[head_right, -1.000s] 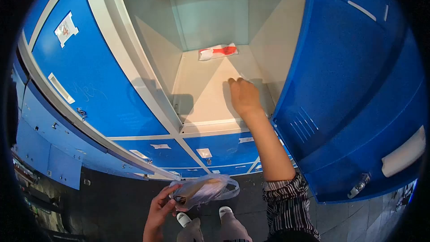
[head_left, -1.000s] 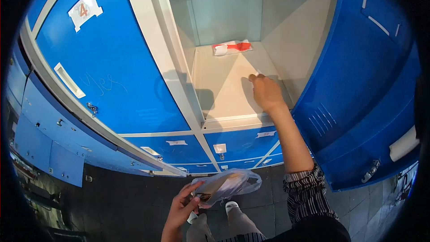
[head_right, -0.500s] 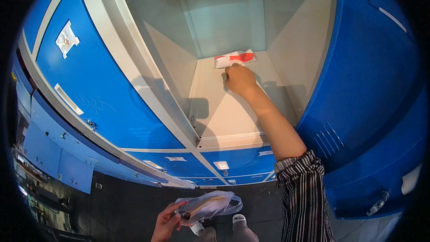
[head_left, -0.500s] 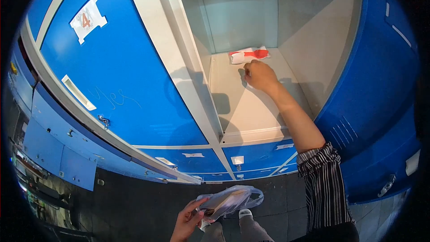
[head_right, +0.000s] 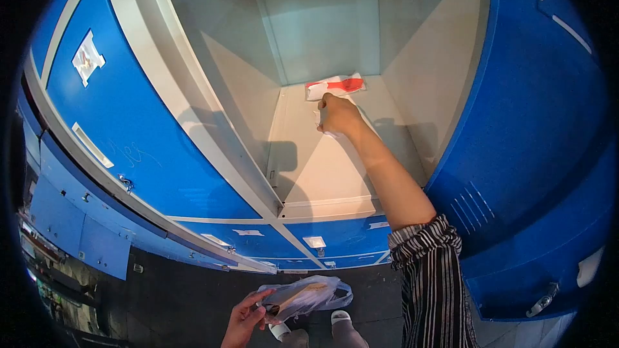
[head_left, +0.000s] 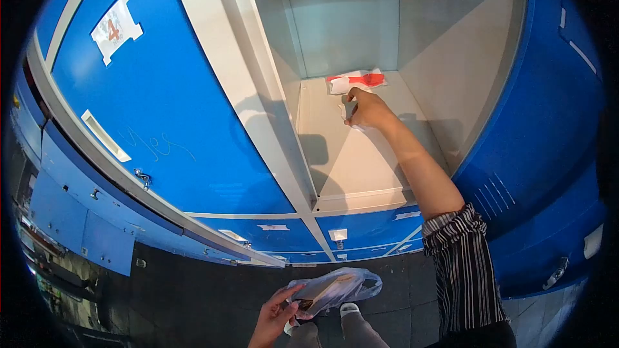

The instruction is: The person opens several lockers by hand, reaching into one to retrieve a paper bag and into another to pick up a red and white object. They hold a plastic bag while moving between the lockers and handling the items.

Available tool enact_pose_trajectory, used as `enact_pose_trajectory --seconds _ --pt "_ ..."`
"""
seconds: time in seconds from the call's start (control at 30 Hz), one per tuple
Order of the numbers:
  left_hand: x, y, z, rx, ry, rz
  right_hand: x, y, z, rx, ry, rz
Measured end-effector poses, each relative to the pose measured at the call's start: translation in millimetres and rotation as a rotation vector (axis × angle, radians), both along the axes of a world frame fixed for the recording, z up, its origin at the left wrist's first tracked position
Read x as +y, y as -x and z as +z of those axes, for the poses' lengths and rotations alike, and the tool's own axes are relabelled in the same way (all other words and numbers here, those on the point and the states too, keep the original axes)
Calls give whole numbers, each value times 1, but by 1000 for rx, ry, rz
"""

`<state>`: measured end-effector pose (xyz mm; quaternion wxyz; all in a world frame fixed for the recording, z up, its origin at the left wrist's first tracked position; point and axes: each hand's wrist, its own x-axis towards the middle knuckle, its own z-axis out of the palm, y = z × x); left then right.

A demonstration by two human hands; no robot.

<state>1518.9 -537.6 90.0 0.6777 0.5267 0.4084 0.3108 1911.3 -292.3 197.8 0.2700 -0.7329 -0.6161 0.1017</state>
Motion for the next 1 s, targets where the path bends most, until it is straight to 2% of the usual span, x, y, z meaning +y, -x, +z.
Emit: enact_pose_trajectory --seconds 0.13,0.23,0.33,0.43,0.53,0.63,0.73,0.77,0.83,0.87,0.93,1.0 --pt "1 -2 4 -23 -60 4 7 -1 5 9 33 -19" --pt "-1 1 10 -13 20 21 3 1 12 -26 31 -18" --pt "-3 10 -13 -91 65 34 15 -9 1 -7 -9 93" --pt "1 10 -7 -26 28 -7 11 -9 10 279 28 192" --pt "4 16 -13 -48 94 -37 28 -18 6 257 -177 37" --pt "6 11 -22 -69 -6 30 36 -24 16 238 -275 -76" --pt "11 11 -17 4 -146 -42 48 -24 7 -157 -280 -106" --pt "11 11 -15 -22 -41 -13 50 -20 3 -311 -304 -121" --pt "6 12 -14 -74 158 47 51 -13 -5 -412 -221 -85" --pt "7 14 -13 -30 163 27 54 -8 -5 -460 -186 -65" --pt "7 21 -13 67 170 0 57 -4 -5 -463 -122 -51" --pt "4 26 -33 1 -15 43 60 2 4 -464 42 -68"
